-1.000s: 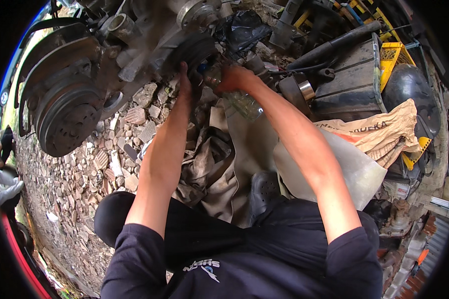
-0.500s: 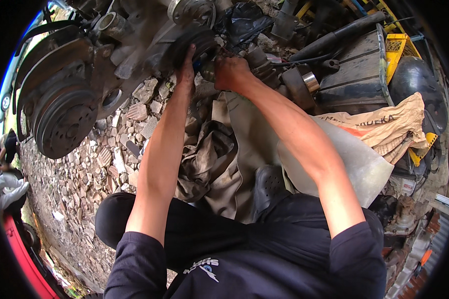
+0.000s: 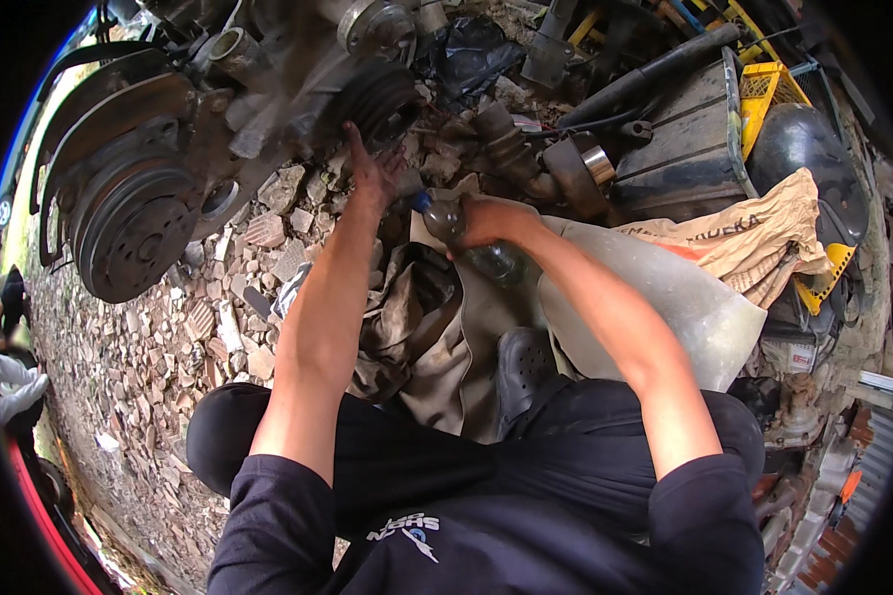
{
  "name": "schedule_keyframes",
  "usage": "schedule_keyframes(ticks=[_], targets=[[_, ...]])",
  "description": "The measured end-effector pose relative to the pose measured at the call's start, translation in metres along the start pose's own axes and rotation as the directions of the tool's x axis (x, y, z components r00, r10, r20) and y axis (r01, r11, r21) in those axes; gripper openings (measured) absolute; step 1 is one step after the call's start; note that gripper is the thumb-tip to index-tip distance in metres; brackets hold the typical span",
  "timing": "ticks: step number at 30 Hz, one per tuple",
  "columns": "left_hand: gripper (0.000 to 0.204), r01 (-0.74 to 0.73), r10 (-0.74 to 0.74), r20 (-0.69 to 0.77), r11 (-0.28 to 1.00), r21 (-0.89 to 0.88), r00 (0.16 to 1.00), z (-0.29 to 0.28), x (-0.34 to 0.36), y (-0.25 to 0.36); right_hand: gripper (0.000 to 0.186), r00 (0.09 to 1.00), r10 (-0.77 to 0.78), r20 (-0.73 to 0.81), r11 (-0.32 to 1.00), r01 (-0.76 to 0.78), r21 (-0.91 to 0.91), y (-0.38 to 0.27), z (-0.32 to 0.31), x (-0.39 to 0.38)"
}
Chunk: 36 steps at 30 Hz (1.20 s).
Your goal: The person cleans and lubricates components of a car engine by hand, using a cloth to wipe surfaces and a plastic bottle to pour liquid onto specific parts.
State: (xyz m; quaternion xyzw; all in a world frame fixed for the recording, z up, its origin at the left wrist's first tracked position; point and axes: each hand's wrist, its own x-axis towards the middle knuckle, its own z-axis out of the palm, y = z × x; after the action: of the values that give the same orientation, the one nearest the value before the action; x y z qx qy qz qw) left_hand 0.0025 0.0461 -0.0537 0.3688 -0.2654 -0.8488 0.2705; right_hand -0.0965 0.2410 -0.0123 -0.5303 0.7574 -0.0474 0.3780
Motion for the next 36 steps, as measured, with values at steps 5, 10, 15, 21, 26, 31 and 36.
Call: schedule_keyframes(ticks=[5,10,15,21,26,31,36], targets=[[0.118,0.197,-0.202,0.019,0.923,-0.33,0.979,-0.007,0.003,0.003,0.12,0.989,0.07,0.13,0.995,-0.061,-0.074,0.013,0.004,-0.009],[0.117,0.045,-0.042,0.017,0.926,-0.374,0.999,0.012,0.002,0.001,0.093,0.961,0.213,0.178,0.961,-0.239,0.137,0.024,-0.012,-0.008],[0.098,0.065,-0.124,-0.081,0.853,-0.518,0.989,0.02,-0.001,0.007,0.053,0.96,0.242,-0.143,0.933,-0.19,0.304,0.03,-0.033,-0.006],[0.088,0.032,-0.074,-0.114,0.943,-0.33,0.991,-0.029,0.029,0.008,0.031,0.716,0.23,-0.66,0.75,0.302,0.589,0.034,-0.02,0.056],[0.058,-0.101,0.055,-0.35,0.988,-0.116,0.935,-0.043,0.019,0.024,0.027,0.431,0.113,-0.895,0.967,0.157,0.198,0.006,-0.015,0.074],[0.038,-0.116,0.229,-0.539,0.965,0.236,0.81,-0.02,0.004,0.032,0.022,0.578,0.398,-0.712,0.473,0.536,0.699,-0.008,-0.004,0.077],[0.056,-0.218,0.284,-0.275,0.944,0.248,0.919,-0.021,0.005,0.039,0.023,0.449,0.196,-0.872,0.591,0.655,0.47,-0.034,-0.001,0.078]])
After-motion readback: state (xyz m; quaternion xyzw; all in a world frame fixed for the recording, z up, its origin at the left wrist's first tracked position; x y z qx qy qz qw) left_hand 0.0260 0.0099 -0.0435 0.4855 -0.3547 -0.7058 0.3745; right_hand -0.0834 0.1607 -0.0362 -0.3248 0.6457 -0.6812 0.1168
